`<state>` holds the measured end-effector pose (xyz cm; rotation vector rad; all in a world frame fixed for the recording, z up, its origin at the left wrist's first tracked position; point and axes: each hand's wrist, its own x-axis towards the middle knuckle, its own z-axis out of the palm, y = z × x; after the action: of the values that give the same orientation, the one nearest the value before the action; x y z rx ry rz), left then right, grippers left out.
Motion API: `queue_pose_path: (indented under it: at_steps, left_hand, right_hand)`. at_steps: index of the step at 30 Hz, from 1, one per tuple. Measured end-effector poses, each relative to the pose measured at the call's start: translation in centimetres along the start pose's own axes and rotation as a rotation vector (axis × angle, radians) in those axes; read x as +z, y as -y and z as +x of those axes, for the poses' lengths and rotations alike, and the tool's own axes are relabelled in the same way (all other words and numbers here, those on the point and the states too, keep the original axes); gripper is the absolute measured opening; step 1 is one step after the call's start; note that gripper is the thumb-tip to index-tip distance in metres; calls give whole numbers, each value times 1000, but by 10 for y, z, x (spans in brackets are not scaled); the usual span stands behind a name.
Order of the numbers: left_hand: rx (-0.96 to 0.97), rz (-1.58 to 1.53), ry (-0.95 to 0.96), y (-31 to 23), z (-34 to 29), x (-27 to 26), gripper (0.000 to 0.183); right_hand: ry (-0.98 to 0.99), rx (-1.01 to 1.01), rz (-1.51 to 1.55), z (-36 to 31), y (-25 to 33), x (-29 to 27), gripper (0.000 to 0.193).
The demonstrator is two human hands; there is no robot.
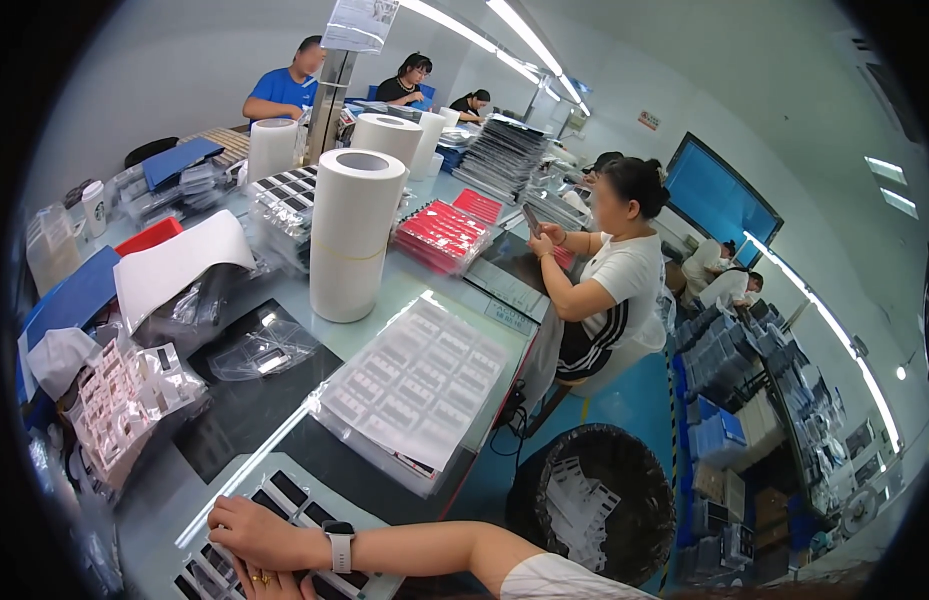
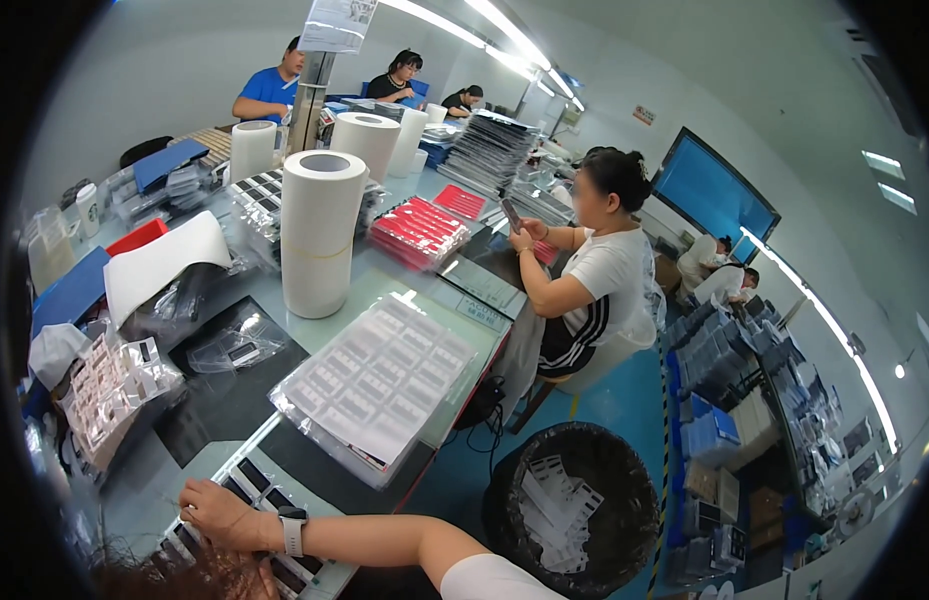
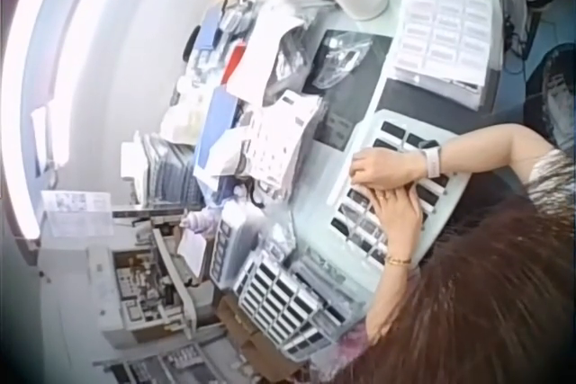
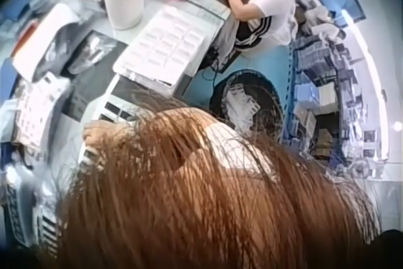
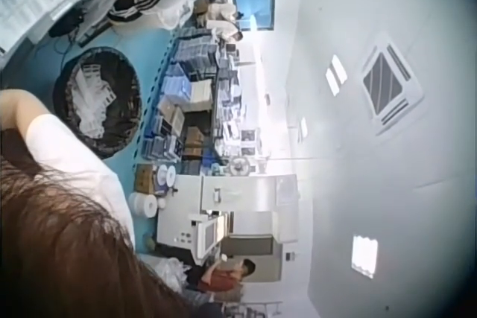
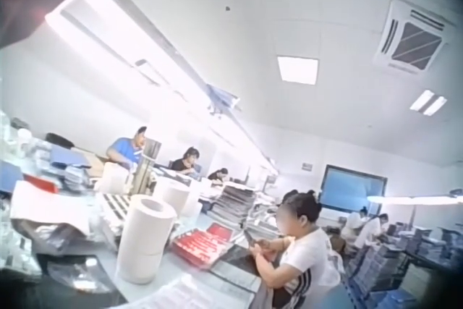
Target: Peeling labels from a sheet and applying them to small electronic components arranged in grid trays.
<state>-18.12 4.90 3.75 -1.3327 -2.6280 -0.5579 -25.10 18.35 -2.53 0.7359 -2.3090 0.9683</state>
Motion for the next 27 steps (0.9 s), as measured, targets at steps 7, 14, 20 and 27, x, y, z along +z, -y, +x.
queue_pose_path:
  at_steps: [7,14,20,27]
  left_hand:
    - [-32,54,25,0,-2,5,47]
    - [-54,85,56,7,-8,15,46]
    - [356,1017,-272,34,-13,38,45]
    - [-61,133,79,0,-8,9,43]
  right_hand:
    - [-23,12,-4,-1,-1,3,13]
    - [0,10,-25,-3,-4,5,14]
    - [-23,-2,-30,-3,-3,5,14]
    - [-85,-12,-60,-1,-2,11,6]
